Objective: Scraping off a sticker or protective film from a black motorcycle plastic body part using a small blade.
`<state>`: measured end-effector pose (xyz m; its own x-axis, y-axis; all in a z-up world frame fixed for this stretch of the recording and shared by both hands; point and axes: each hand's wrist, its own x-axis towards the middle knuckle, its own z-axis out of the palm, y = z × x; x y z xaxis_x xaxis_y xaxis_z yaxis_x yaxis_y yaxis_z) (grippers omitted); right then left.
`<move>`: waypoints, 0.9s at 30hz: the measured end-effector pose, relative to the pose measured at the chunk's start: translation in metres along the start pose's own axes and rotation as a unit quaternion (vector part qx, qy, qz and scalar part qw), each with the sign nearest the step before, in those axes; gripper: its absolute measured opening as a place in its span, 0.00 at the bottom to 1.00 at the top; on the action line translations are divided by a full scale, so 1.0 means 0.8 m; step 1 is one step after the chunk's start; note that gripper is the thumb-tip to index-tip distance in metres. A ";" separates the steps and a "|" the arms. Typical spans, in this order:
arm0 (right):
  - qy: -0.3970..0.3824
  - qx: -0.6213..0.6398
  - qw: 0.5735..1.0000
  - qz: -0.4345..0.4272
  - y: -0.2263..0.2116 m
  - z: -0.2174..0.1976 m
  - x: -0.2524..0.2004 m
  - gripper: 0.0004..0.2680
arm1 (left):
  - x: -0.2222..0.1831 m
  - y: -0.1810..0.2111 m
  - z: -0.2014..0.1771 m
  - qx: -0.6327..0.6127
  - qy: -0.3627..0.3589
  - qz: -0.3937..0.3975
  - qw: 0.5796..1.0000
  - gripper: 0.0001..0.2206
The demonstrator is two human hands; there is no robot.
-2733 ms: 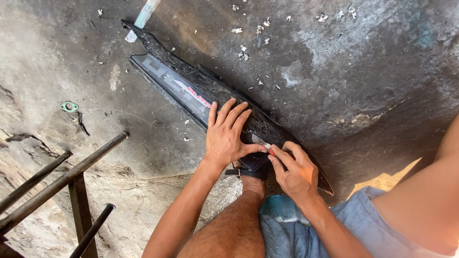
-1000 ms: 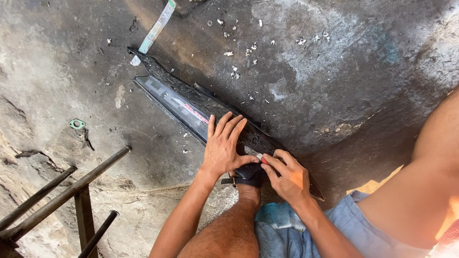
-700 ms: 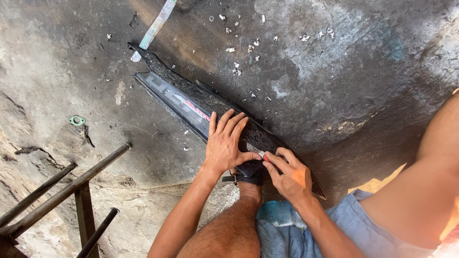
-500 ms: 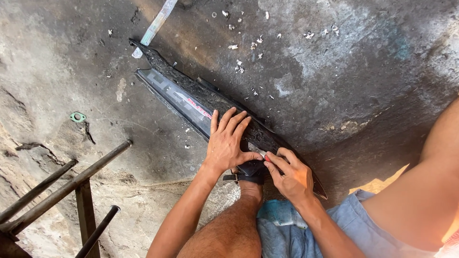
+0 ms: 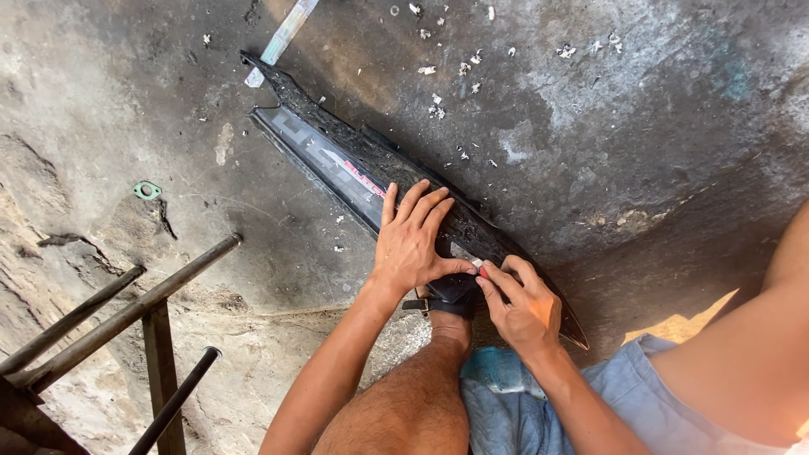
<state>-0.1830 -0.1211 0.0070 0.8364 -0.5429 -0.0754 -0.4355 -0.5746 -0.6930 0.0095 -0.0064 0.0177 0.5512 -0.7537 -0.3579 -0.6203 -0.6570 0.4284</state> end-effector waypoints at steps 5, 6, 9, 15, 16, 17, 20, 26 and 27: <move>0.003 0.009 0.997 0.074 0.011 -0.005 0.008 0.08 | 0.006 0.018 0.015 0.014 0.033 -0.028 0.999 0.44; 0.013 0.019 0.992 0.128 0.020 -0.007 0.013 0.08 | 0.012 0.026 0.022 0.031 0.057 -0.050 0.997 0.38; 0.020 0.049 0.979 0.198 0.047 -0.012 0.014 0.08 | 0.009 0.024 0.012 0.007 0.040 -0.032 0.999 0.43; 0.001 0.239 0.896 0.375 0.057 -0.006 0.017 0.10 | 0.019 0.001 -0.001 0.036 0.041 0.021 0.998 0.40; 0.002 0.238 0.896 0.375 0.055 -0.006 0.018 0.10 | 0.034 -0.018 -0.008 0.036 0.042 0.022 0.998 0.40; -0.001 0.243 0.895 0.373 0.053 -0.006 0.019 0.10 | 0.048 -0.037 -0.014 0.052 0.111 -0.006 0.992 0.27; -0.011 0.257 0.892 0.372 0.040 -0.014 0.024 0.11 | 0.064 -0.056 -0.048 0.051 0.202 -0.058 0.976 0.14; -0.126 0.079 0.986 0.081 0.001 -0.022 0.028 0.12 | 0.005 -0.039 -0.028 -0.011 0.201 -0.041 0.979 0.19; -0.147 0.038 0.988 -0.027 -0.004 -0.023 0.030 0.10 | -0.008 -0.021 -0.036 -0.019 0.187 -0.045 0.981 0.21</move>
<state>-0.1677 -0.1438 0.0204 0.9236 -0.3038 -0.2340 -0.3697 -0.5440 -0.7532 0.0325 0.0100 0.0371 0.7731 -0.6305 -0.0687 -0.5425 -0.7135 0.4433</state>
